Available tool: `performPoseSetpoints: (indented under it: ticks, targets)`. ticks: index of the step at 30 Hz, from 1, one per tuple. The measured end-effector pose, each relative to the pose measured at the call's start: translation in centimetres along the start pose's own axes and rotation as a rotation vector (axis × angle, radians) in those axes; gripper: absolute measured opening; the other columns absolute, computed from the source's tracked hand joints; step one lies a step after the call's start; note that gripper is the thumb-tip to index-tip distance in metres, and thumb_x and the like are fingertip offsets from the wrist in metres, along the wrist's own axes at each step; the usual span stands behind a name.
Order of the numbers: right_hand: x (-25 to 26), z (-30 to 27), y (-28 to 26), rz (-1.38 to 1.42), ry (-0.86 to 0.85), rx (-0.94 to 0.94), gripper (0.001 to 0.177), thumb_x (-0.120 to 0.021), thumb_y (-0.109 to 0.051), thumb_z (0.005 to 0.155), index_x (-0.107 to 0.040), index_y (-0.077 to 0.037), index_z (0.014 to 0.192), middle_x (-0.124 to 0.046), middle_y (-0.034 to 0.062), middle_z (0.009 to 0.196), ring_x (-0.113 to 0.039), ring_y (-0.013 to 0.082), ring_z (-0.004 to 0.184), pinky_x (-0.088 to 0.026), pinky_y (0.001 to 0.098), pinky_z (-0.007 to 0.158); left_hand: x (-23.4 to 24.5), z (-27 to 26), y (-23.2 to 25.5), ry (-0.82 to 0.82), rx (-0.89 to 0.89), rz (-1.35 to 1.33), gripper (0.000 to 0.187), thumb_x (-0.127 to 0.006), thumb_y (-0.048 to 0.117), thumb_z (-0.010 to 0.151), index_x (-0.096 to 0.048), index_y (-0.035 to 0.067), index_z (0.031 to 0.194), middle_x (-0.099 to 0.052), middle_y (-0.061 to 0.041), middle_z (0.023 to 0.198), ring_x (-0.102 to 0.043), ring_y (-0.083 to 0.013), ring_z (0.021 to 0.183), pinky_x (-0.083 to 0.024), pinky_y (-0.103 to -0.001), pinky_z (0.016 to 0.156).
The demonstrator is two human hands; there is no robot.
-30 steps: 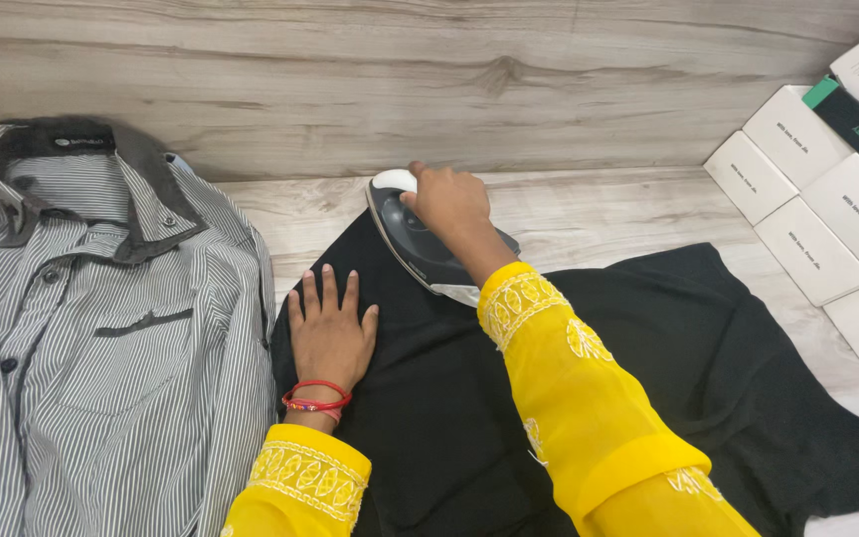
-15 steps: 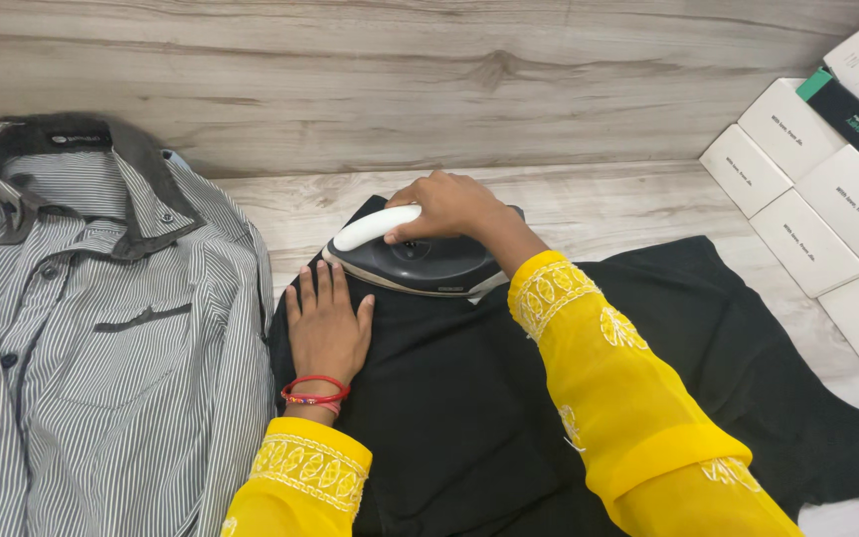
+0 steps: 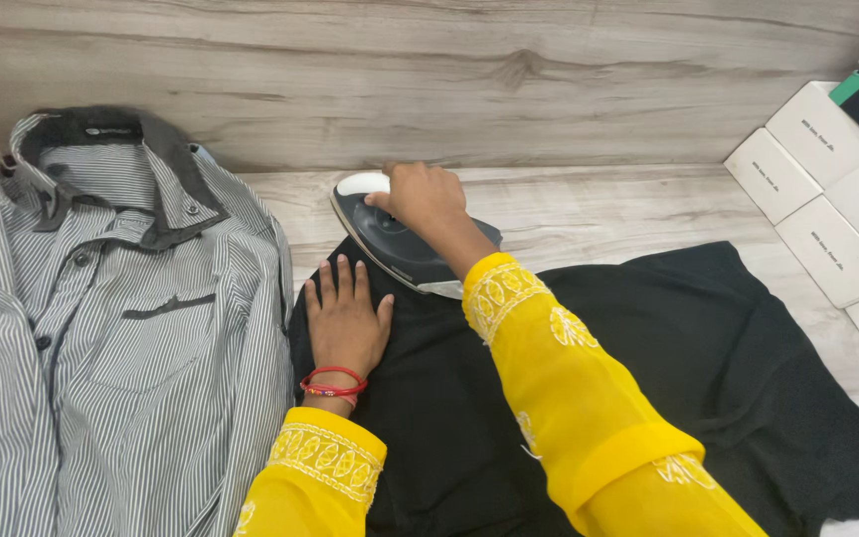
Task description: The person irons a black t-shirt on a flat surface using a handheld iron. They smooth the fabric with one hand while moving the iron over the body and sleeves, then flip the shirt to iron the other side.
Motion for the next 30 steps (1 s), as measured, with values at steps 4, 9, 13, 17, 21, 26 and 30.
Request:
performPoseSetpoints:
  ticks: [4, 9, 13, 17, 21, 26, 30]
  targets:
    - [0.8, -1.9, 1.2, -0.028, -0.009, 0.059, 0.056, -0.073, -0.056, 0.083, -0.069, -0.021, 0.125, -0.075, 0.0159, 0.104, -0.072, 0.0364, 0.098, -0.056, 0.0492, 0.081, 0.1, 0.2, 0.0, -0.009, 0.002, -0.017, 0.070, -0.047, 0.052, 0.097, -0.048, 0.006, 0.149, -0.039, -0.019, 0.159, -0.029, -0.0392, 0.150, -0.018, -0.057, 0.120]
    - [1.4, -2.7, 5.3, -0.140, -0.029, -0.084, 0.057, -0.070, -0.059, 0.087, -0.068, -0.021, 0.129, -0.075, 0.0174, 0.107, -0.072, 0.0369, 0.100, -0.056, 0.0495, 0.082, 0.1, 0.0, 0.2, -0.005, 0.005, -0.014, 0.070, -0.048, 0.051, 0.097, -0.047, 0.005, 0.149, -0.038, -0.020, 0.159, -0.029, -0.0396, 0.149, -0.017, -0.057, 0.120]
    - [1.5, -0.7, 8.0, -0.156, -0.037, -0.196, 0.055, -0.069, -0.059, 0.089, -0.069, -0.021, 0.128, -0.074, 0.0165, 0.111, -0.071, 0.0355, 0.105, -0.056, 0.0490, 0.085, 0.4, 0.1, 0.3, 0.000, 0.007, -0.022, 0.070, -0.047, 0.051, 0.097, -0.047, 0.005, 0.149, -0.038, -0.020, 0.159, -0.028, -0.0397, 0.150, -0.017, -0.057, 0.120]
    - [1.2, 1.1, 9.5, -0.134, -0.041, -0.251, 0.055, -0.069, -0.059, 0.089, -0.069, -0.020, 0.129, -0.073, 0.0157, 0.116, -0.070, 0.0348, 0.109, -0.055, 0.0487, 0.089, 0.4, -0.1, 0.3, 0.004, -0.001, -0.021, 0.069, -0.047, 0.051, 0.097, -0.047, 0.005, 0.149, -0.038, -0.020, 0.159, -0.028, -0.0399, 0.149, -0.017, -0.057, 0.121]
    - [1.5, 1.0, 10.5, -0.151, -0.050, -0.260, 0.056, -0.069, -0.059, 0.089, -0.068, -0.020, 0.129, -0.073, 0.0161, 0.117, -0.069, 0.0352, 0.111, -0.054, 0.0491, 0.089, 0.4, 0.2, 0.1, -0.010, 0.001, -0.028, 0.070, -0.047, 0.051, 0.097, -0.046, 0.005, 0.150, -0.038, -0.020, 0.159, -0.028, -0.0397, 0.149, -0.017, -0.057, 0.120]
    - [2.5, -1.4, 12.9, -0.154, -0.095, -0.260, 0.055, -0.070, -0.058, 0.090, -0.069, -0.019, 0.128, -0.073, 0.0159, 0.118, -0.069, 0.0357, 0.112, -0.054, 0.0492, 0.091, 0.0, 0.3, 0.0, -0.028, -0.003, 0.003, 0.070, -0.046, 0.052, 0.097, -0.045, 0.006, 0.150, -0.037, -0.019, 0.159, -0.028, -0.0392, 0.149, -0.017, -0.058, 0.120]
    - [3.3, -3.8, 17.2, -0.165, -0.126, -0.175, 0.054, -0.076, -0.055, 0.085, -0.071, -0.015, 0.121, -0.073, 0.0155, 0.117, -0.068, 0.0354, 0.112, -0.054, 0.0495, 0.090, -0.4, 0.4, -0.5, -0.015, -0.020, 0.028, 0.070, -0.046, 0.053, 0.097, -0.046, 0.007, 0.151, -0.038, -0.019, 0.160, -0.029, -0.0393, 0.149, -0.019, -0.058, 0.120]
Point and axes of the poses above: each hand's wrist, its own z-axis towards the middle knuckle, its own x-axis out of the back of the hand, y = z × x, the point moved 5 cm from there along z, towards the middle knuckle
